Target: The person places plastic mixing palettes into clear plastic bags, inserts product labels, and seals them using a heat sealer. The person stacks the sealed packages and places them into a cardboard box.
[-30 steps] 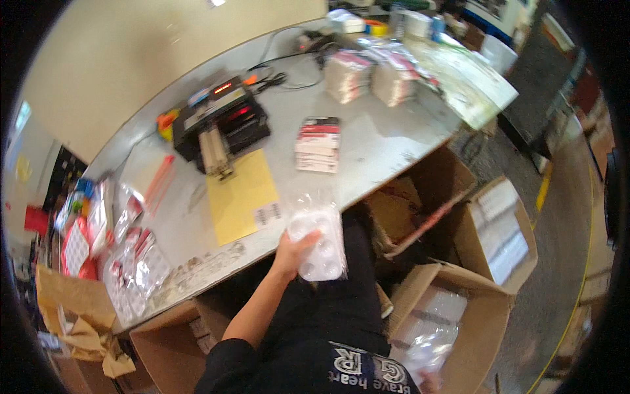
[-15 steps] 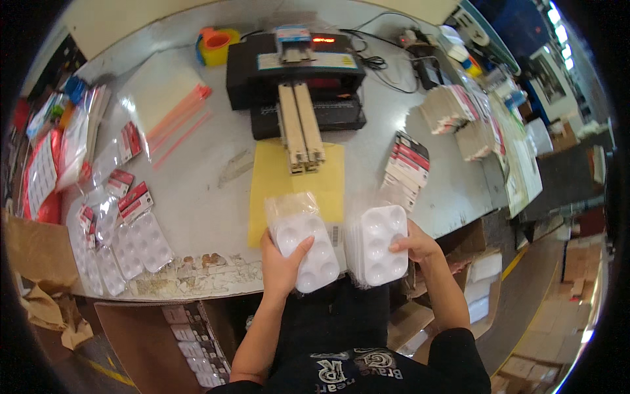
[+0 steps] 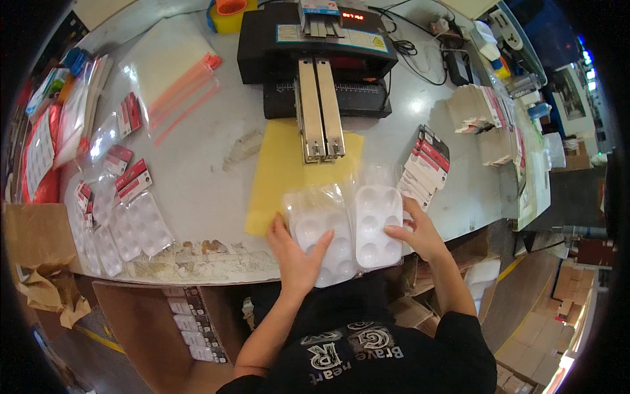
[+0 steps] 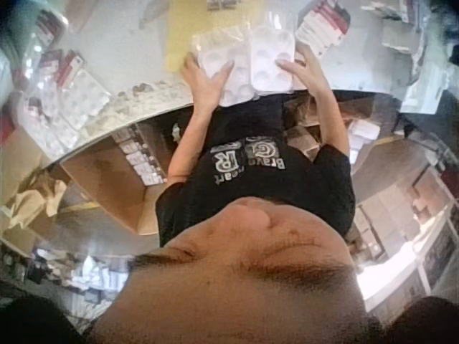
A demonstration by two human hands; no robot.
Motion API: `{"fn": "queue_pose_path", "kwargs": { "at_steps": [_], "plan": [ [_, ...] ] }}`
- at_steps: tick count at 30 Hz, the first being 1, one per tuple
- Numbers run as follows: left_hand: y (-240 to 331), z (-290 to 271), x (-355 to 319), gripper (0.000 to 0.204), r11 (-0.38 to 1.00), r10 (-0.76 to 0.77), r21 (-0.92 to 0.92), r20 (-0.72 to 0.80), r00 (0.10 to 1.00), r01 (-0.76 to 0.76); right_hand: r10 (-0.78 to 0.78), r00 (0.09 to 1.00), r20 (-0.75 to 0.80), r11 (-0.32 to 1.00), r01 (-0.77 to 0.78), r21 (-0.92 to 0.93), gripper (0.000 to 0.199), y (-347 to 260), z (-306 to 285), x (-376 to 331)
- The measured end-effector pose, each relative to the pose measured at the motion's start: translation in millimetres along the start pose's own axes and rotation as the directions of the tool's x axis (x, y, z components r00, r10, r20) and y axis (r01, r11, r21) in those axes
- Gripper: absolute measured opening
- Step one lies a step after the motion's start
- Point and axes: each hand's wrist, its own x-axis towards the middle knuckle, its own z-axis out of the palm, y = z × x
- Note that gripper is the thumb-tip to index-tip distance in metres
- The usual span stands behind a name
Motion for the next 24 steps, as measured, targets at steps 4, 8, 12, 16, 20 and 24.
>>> {"fn": "queue_pose_path", "kwargs": {
  "at_steps": [4,8,12,16,20,24],
  "plan": [
    [20,-8,-17,0.067,0.94,0.341,0.089,-0.221,0.914,-0.329,-0.287,0.946,-0.149,0.916,0.226,-0.33,0.056,0,-2,-22],
    [46,0,-22,0.049,0.859,0.47,0.173,0.106,0.876,-0.482,-0.286,0.936,-0.206,0.936,0.227,-0.267,0.047,5,9,-34],
    [61,18,-32,0.042,0.796,0.584,0.179,0.03,0.811,-0.579,-0.251,0.952,-0.176,0.968,0.251,-0.021,0.037,-10,26,-50],
    [53,3,-55,0.04,0.924,0.092,-0.383,0.194,0.977,-0.011,-0.431,0.891,-0.143,0.902,0.422,-0.095,0.032,-27,44,-75],
    [37,-23,-51,0.041,0.805,0.114,-0.583,-0.034,0.993,-0.112,-0.598,0.764,-0.243,0.786,0.499,-0.364,0.039,-14,35,-70],
    [22,-21,-39,0.049,0.873,0.013,-0.487,-0.03,0.999,-0.026,-0.345,0.863,-0.369,0.932,0.266,-0.248,0.059,14,29,-40]
  ]
}}
